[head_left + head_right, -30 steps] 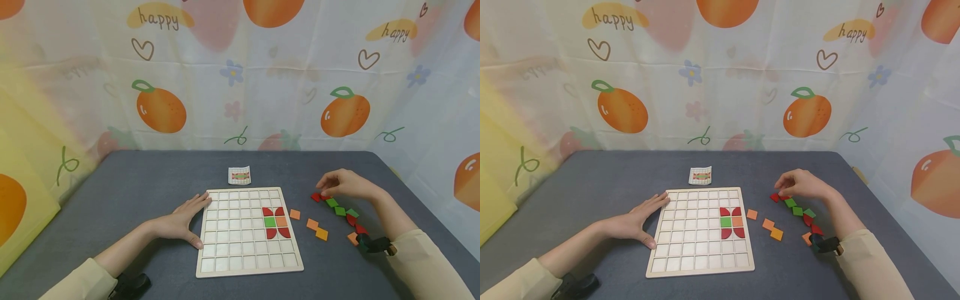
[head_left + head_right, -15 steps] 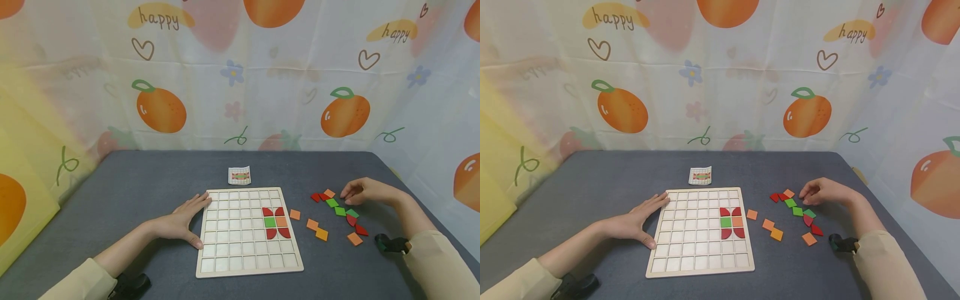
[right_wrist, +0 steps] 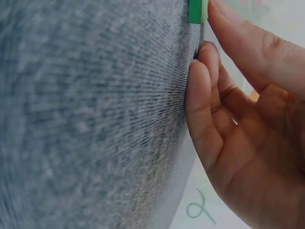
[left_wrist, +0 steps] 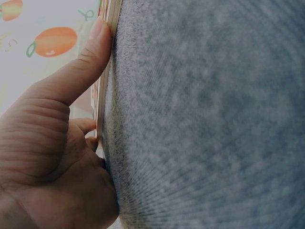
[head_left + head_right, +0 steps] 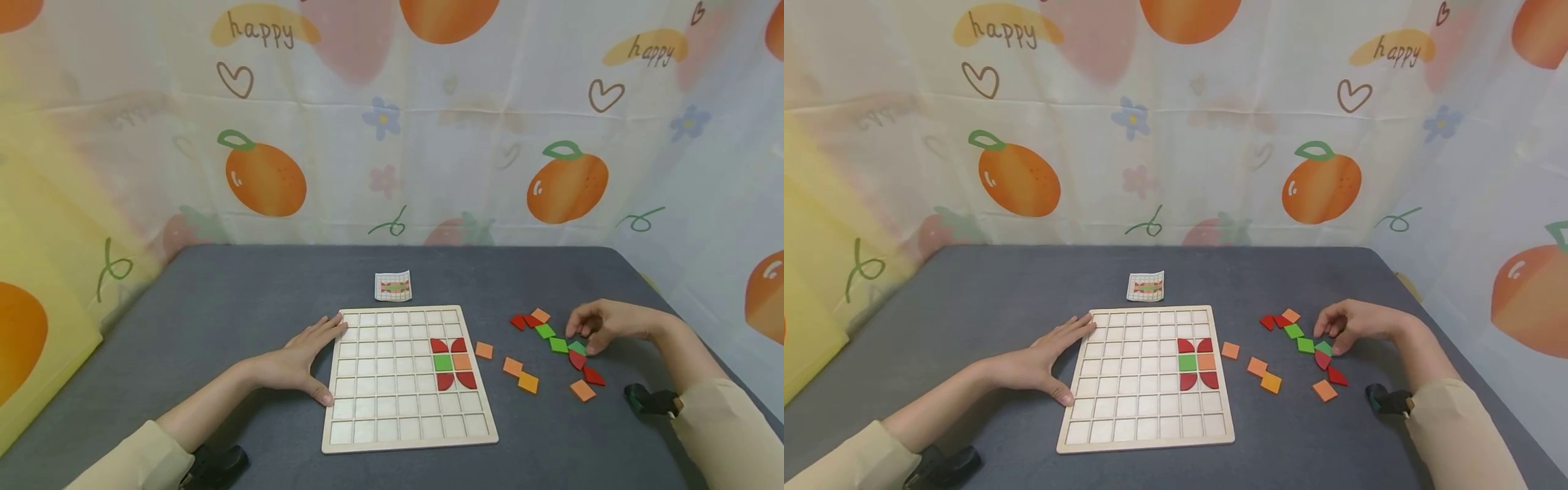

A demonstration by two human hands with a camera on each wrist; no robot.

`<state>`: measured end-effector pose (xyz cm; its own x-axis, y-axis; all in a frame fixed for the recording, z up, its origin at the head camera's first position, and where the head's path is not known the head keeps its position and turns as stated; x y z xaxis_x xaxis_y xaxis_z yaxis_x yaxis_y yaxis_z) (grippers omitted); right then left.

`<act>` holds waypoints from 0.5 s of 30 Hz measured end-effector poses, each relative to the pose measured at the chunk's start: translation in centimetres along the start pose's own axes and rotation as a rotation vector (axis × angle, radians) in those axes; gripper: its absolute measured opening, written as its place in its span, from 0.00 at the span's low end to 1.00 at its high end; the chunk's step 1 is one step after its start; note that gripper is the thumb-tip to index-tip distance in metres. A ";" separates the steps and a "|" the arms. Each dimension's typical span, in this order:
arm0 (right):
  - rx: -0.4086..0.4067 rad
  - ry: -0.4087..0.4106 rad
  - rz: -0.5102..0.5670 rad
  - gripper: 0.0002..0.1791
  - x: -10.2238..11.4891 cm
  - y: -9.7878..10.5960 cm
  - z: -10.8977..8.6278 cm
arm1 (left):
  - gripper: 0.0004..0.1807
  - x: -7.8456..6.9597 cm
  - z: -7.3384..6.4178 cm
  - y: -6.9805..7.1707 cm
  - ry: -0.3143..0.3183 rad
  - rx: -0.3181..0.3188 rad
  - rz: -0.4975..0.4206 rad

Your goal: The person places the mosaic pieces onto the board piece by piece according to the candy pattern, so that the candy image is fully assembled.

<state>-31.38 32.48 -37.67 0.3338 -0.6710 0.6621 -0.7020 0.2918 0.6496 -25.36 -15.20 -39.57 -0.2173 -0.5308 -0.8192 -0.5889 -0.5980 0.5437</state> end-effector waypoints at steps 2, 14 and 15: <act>0.013 0.011 -0.017 0.18 0.1 0.0 0.2 | 0.67 0.0 -0.1 0.0 0.001 0.000 -0.001; -0.001 -0.016 -0.095 0.17 0.3 -0.1 0.4 | 0.67 0.0 0.0 0.1 -0.007 -0.002 0.008; -0.013 -0.028 -0.101 0.17 0.3 0.0 0.3 | 0.67 0.0 0.0 0.1 -0.006 -0.001 0.006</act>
<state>-31.47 32.06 -37.60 0.3846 -0.7159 0.5827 -0.6574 0.2308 0.7174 -25.38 -15.28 -39.52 -0.2253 -0.5306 -0.8171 -0.5868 -0.5956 0.5486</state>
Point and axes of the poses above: each hand's wrist, its own z-axis towards the middle knuckle, its own y-axis out of the back of the hand, x = y × z, the point moved 8 cm from there along z, towards the middle knuckle, and after that the axes turned 14 degrees about -z, right-handed, at the moved point
